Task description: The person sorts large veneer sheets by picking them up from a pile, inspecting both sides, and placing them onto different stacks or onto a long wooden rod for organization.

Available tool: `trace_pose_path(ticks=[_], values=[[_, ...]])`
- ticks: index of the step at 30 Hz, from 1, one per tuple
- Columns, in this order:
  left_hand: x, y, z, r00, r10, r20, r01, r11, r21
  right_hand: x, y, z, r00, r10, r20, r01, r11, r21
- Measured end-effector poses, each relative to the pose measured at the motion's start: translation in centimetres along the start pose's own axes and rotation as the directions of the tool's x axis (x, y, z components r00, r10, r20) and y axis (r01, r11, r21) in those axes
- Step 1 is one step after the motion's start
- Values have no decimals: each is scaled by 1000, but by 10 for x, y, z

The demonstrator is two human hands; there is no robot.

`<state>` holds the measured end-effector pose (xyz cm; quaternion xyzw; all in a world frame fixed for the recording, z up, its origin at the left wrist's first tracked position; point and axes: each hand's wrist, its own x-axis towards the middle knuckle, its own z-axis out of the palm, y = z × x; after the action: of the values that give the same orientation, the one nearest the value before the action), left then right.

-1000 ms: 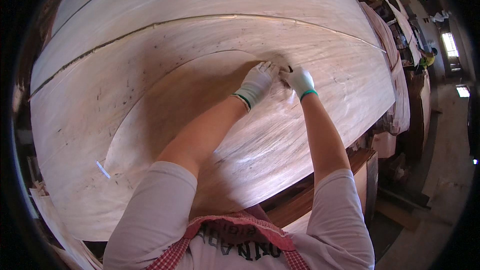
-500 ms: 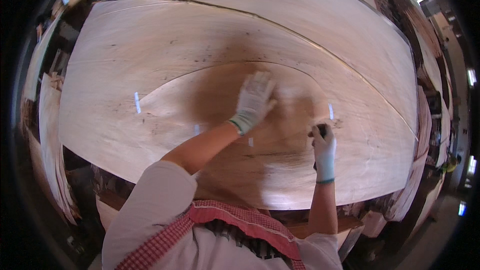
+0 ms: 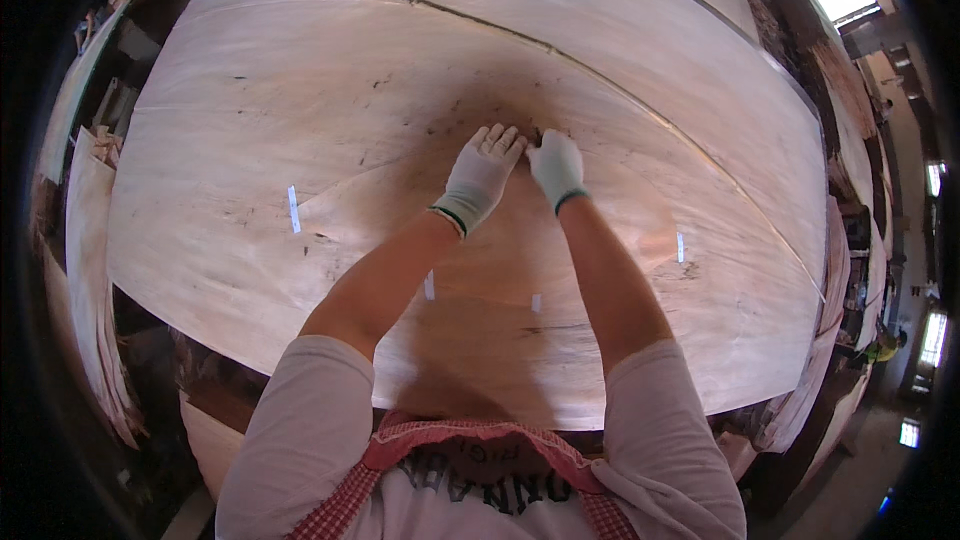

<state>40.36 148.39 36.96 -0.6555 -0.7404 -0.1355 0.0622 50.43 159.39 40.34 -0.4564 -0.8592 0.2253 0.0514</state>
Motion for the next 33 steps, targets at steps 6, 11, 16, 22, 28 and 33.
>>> trace_pose_path(ticks=[6, 11, 16, 22, 28, 33], values=[[26, 26, -25, 921, -222, 320, 144, 957, 252, -12, 39, -4, 989, 149, -19, -142, 966, 215], [59, 55, 15, 995, 103, 9, -103, 993, -61, 30, 78, -46, 954, 295, 56, -297, 954, 32], [69, 73, 13, 976, 101, 193, -125, 985, 115, -13, 77, -13, 938, 297, -177, -258, 942, 214], [81, 88, 5, 956, 45, 290, -121, 961, 247, -24, 89, -28, 919, 393, -11, -339, 806, 486], [79, 55, -17, 990, -120, 68, 136, 927, -351, -22, 132, -35, 893, 324, -313, -244, 932, 268], [53, 42, 7, 983, 37, -180, -90, 951, -296, -27, 110, -35, 921, 361, -147, -271, 864, 425]])
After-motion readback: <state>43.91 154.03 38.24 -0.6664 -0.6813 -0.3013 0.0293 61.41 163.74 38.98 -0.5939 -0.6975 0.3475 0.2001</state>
